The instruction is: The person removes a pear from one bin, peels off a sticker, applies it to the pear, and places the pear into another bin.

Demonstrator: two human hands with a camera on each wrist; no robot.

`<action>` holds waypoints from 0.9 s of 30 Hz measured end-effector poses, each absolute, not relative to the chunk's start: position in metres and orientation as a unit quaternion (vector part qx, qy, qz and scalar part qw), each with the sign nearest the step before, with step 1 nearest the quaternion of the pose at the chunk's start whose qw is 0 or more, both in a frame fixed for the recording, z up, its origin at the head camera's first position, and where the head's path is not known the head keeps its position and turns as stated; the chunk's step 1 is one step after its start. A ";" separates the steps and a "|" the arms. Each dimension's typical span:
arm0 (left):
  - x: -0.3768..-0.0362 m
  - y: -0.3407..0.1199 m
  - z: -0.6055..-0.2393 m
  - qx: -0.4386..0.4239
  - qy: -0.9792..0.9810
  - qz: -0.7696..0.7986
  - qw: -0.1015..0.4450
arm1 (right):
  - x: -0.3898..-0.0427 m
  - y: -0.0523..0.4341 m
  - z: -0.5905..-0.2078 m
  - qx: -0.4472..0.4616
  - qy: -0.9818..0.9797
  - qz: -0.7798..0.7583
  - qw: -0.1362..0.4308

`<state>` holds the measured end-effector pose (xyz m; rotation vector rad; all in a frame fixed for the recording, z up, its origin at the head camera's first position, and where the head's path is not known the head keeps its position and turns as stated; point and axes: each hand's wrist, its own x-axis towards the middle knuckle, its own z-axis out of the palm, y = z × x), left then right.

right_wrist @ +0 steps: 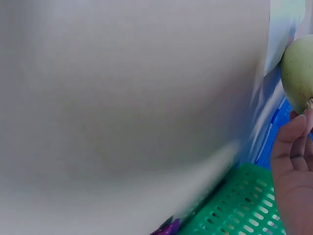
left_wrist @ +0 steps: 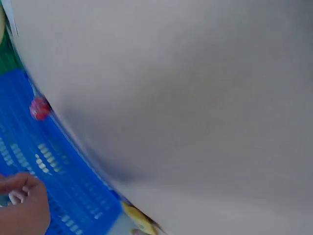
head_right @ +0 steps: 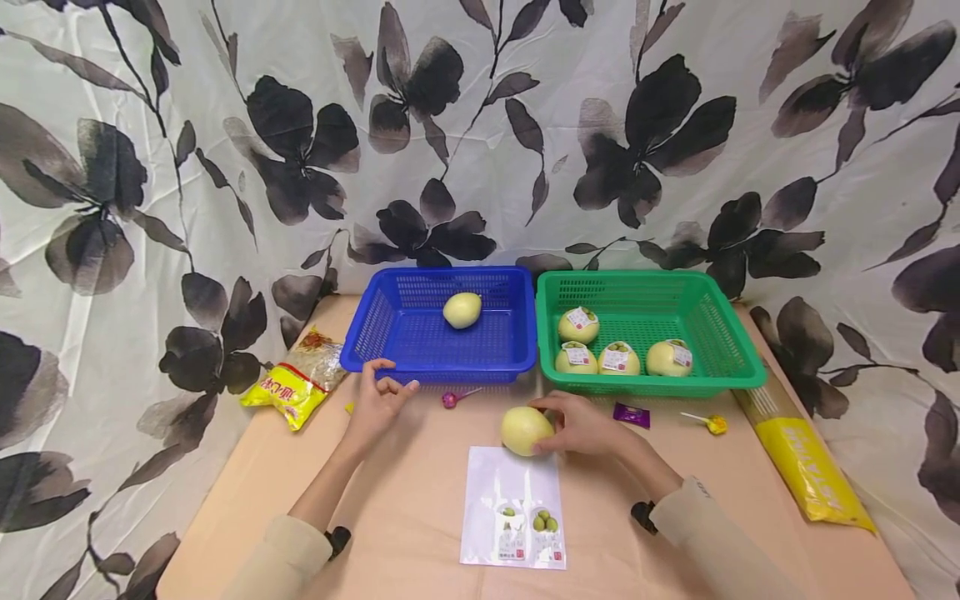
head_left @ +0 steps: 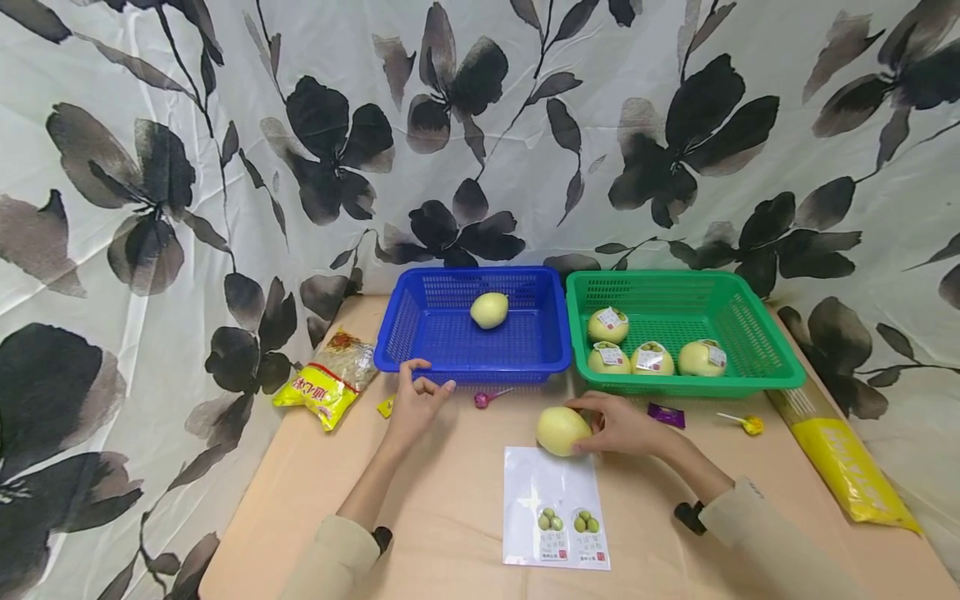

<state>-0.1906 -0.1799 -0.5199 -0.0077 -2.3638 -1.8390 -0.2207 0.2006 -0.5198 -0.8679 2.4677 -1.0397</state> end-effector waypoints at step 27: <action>-0.164 -0.099 -0.544 -0.181 -0.914 -0.344 -0.112 | -0.215 0.196 -0.510 -0.295 0.871 -0.367 0.142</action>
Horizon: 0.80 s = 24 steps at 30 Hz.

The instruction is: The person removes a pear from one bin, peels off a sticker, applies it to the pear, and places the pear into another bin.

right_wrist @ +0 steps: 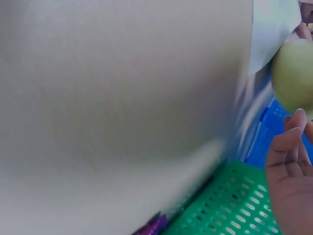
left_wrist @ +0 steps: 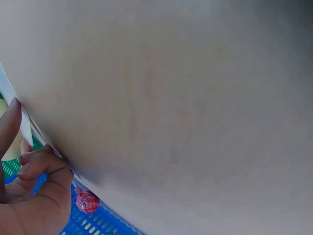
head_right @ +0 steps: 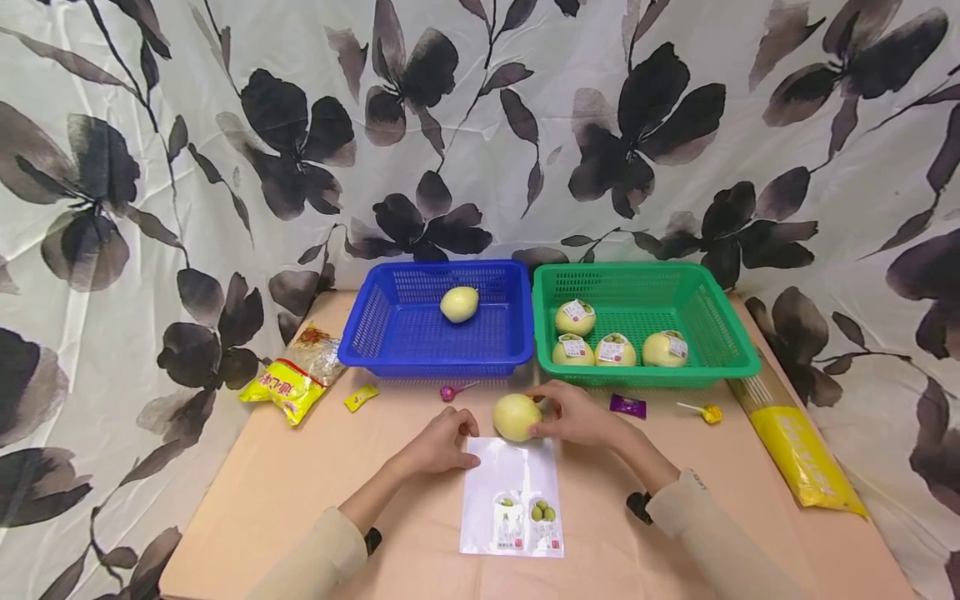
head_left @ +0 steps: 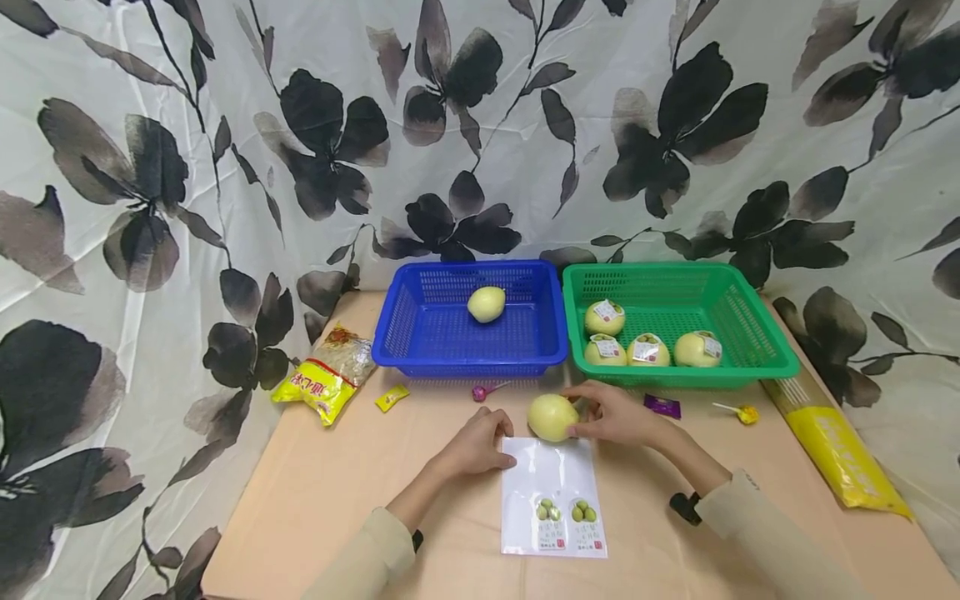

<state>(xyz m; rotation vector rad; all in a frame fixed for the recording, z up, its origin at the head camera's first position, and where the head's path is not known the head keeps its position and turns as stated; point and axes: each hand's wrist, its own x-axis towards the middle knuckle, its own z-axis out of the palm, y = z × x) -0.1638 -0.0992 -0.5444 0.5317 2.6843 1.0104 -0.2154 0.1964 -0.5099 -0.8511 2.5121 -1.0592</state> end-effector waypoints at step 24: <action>-0.168 -0.094 -0.541 0.239 0.910 0.317 0.119 | -0.146 0.173 -0.512 -0.356 0.846 -0.352 0.185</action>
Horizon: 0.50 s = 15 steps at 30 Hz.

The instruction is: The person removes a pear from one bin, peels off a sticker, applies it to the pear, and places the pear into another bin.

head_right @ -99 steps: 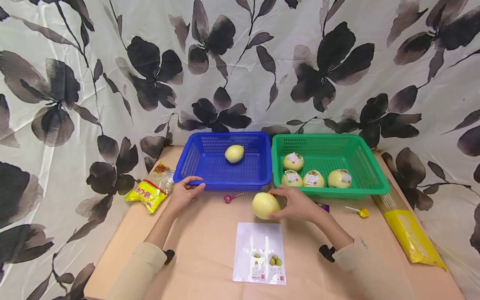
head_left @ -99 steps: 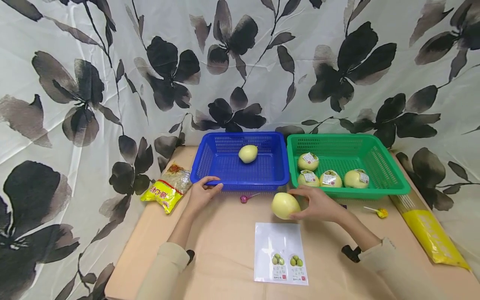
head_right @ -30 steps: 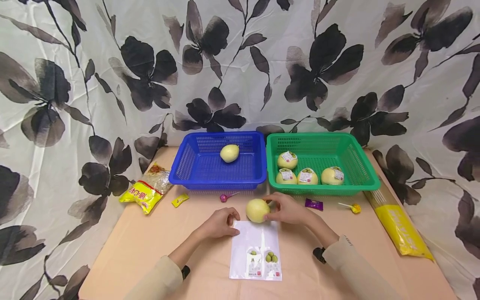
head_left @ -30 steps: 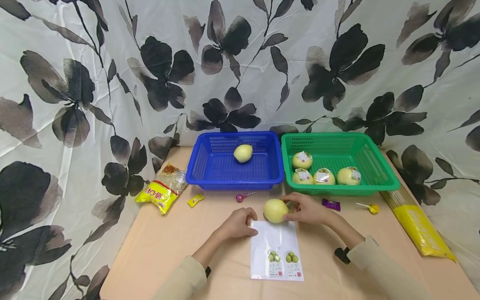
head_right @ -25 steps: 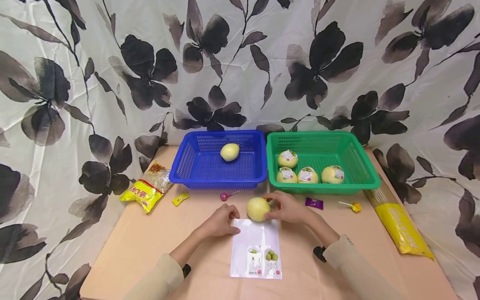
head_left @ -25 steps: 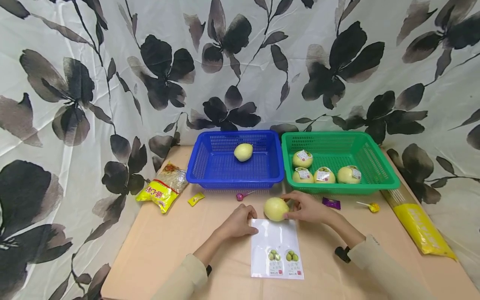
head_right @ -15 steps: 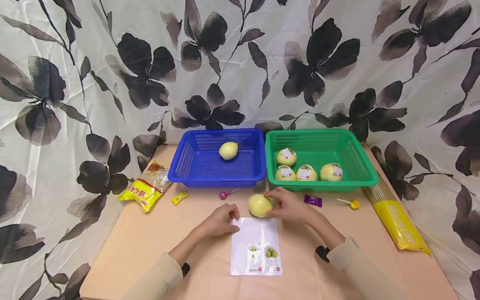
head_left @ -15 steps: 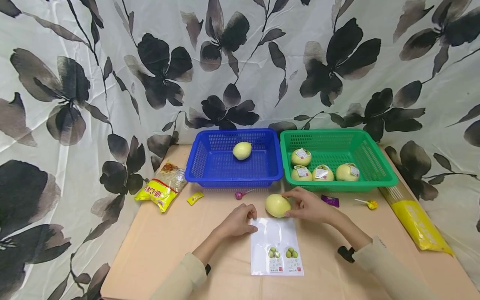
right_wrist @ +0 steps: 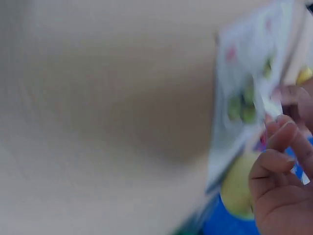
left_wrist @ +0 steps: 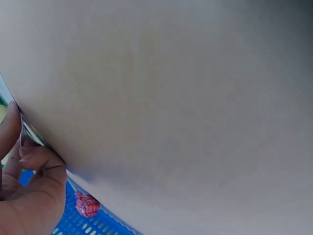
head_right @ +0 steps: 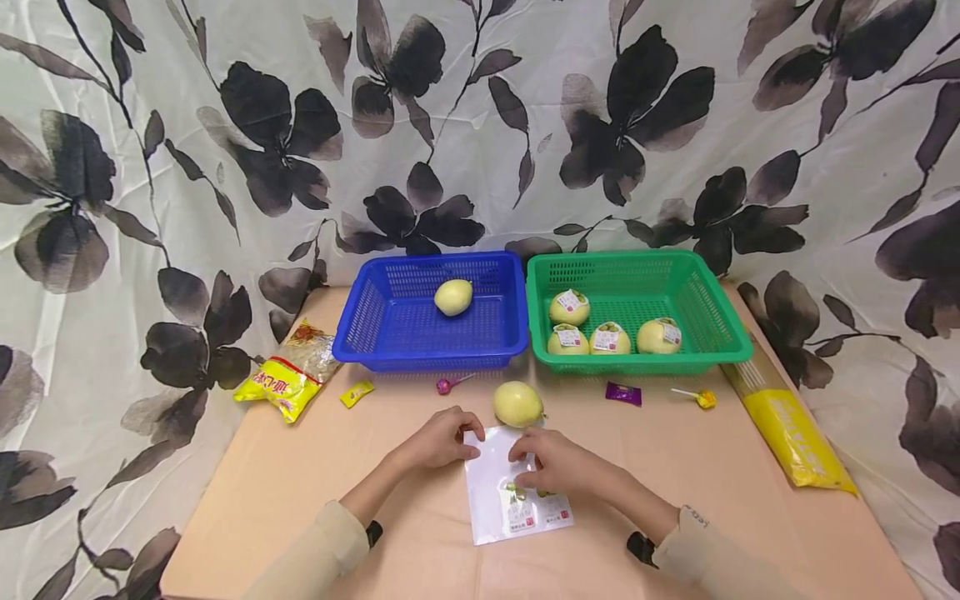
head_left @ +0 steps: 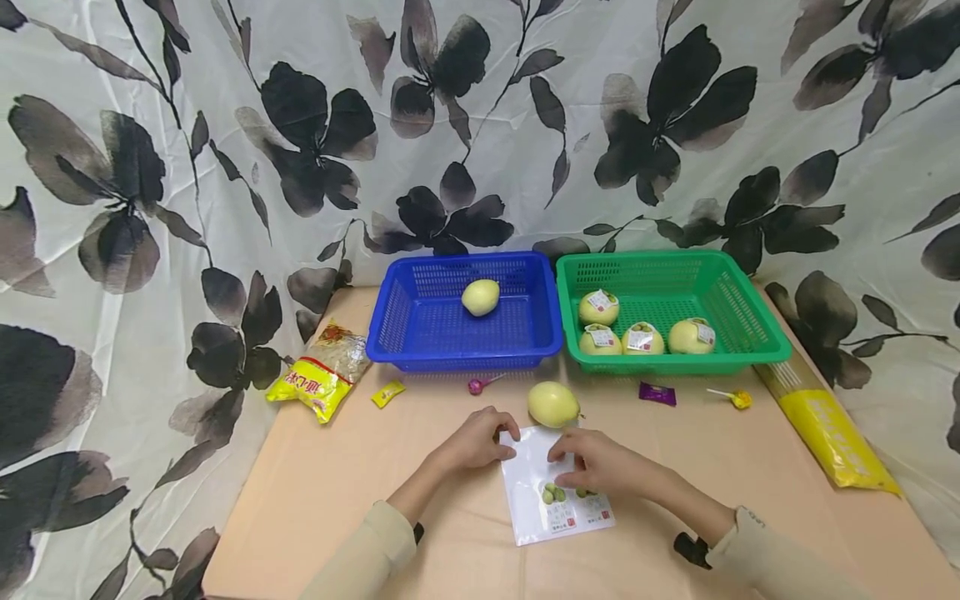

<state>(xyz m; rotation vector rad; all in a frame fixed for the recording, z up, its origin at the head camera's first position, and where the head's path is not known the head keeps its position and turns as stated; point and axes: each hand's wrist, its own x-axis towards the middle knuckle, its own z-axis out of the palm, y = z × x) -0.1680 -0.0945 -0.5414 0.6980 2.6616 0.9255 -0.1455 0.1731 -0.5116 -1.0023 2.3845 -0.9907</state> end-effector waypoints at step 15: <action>-0.169 -0.089 -0.538 0.249 0.907 0.319 0.116 | -0.130 0.157 -0.531 -0.354 0.863 -0.318 0.171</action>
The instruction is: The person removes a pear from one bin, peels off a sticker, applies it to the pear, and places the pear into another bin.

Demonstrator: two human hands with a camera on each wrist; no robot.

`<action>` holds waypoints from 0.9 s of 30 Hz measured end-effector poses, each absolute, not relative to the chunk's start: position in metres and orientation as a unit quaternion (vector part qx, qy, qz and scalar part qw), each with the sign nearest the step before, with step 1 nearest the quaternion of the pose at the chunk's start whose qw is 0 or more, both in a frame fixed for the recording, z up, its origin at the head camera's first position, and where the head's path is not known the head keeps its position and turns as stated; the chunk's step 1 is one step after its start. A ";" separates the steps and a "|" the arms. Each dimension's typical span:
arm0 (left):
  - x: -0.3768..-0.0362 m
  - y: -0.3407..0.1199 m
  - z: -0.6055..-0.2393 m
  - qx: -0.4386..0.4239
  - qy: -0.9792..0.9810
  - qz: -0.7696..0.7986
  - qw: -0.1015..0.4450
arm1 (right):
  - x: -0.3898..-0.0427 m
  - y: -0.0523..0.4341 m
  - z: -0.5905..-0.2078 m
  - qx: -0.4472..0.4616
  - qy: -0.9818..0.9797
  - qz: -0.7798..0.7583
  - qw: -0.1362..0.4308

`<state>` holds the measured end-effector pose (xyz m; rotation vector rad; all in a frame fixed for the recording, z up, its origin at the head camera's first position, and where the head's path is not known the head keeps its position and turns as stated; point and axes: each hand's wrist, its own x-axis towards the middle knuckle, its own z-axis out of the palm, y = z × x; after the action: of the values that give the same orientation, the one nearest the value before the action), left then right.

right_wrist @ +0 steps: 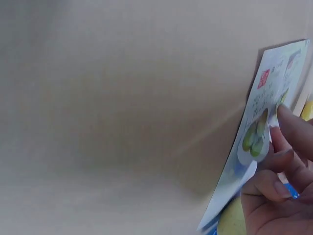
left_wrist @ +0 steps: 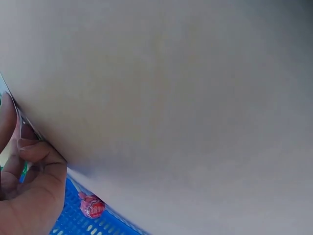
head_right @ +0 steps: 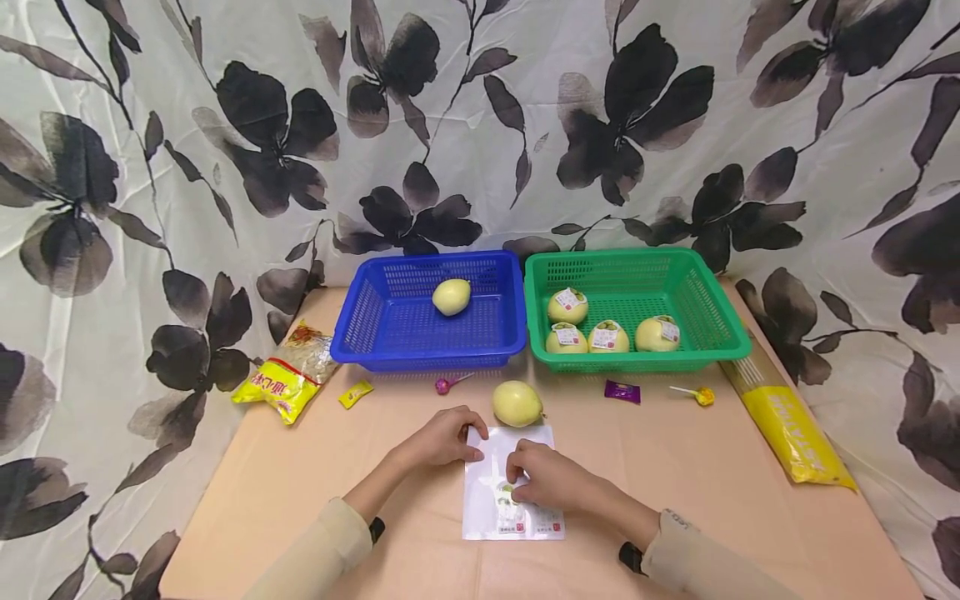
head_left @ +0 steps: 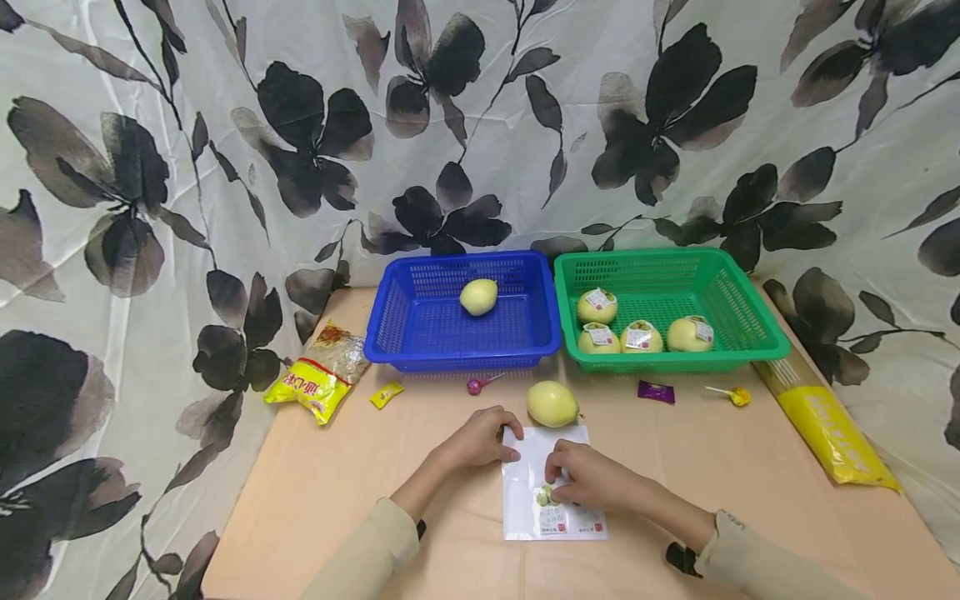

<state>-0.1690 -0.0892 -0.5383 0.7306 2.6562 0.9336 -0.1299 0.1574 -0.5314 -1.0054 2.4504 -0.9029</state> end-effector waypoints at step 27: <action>-0.172 -0.087 -0.539 0.249 0.922 0.277 0.105 | -0.099 0.163 -0.513 -0.385 0.832 -0.365 0.164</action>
<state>-0.1719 -0.0872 -0.5395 0.7334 2.7185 0.8163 -0.0992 0.1630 -0.5125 -1.0985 2.3707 -1.0396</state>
